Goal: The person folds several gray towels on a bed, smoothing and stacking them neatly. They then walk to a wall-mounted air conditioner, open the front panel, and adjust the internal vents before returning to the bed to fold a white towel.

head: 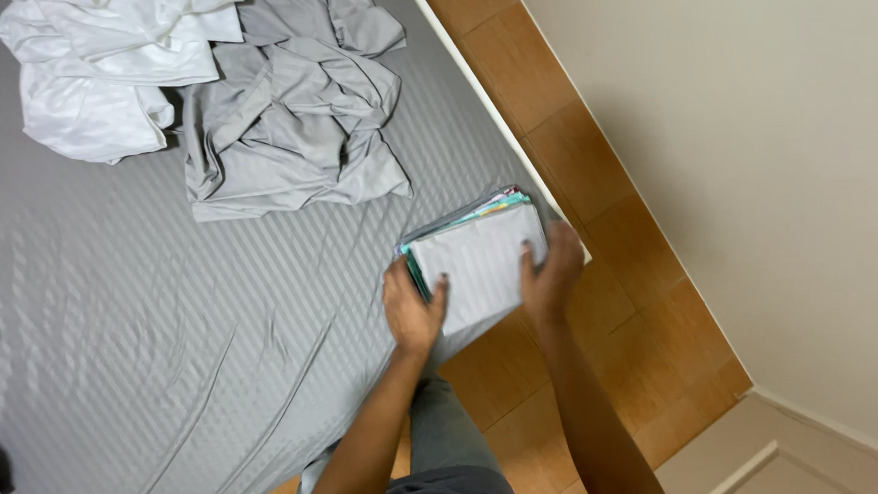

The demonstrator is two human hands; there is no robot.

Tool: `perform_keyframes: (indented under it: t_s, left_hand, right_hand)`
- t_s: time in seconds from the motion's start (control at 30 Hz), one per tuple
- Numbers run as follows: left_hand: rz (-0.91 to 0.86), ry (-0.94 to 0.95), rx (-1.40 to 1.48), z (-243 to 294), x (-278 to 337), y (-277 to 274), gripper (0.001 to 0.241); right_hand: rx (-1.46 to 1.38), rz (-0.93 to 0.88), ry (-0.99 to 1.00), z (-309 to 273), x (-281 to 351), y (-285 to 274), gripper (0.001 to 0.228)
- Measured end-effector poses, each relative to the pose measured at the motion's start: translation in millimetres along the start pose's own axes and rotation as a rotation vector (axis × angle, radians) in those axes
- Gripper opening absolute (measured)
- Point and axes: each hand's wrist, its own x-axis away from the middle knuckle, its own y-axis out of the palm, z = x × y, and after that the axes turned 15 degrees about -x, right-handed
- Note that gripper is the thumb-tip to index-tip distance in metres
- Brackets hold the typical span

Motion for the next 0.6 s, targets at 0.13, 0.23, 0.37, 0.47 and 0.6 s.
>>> perform_keyframes:
  t_s: [0.13, 0.23, 0.37, 0.47, 0.6]
  left_hand:
    - [-0.185, 0.214, -0.179, 33, -16, -19, 0.113]
    - [-0.459, 0.35, -0.357, 22, -25, 2, 0.132]
    - [-0.506, 0.309, -0.371, 2, -17, 39, 0.138]
    - [-0.419, 0.278, -0.334, -4, -2, 59, 0.136]
    - [-0.377, 0.263, -0.319, -7, -6, 79, 0.133]
  right_hand:
    - [0.316, -0.336, -0.372, -14, 0, 19, 0.067]
    - [0.343, -0.568, -0.259, 12, -16, 38, 0.072]
    - [0.268, -0.646, -0.248, 36, -30, 56, 0.077]
    - [0.216, -0.669, -0.275, 52, -33, 62, 0.077]
    - [0.158, -0.644, -0.343, 73, -38, 72, 0.08]
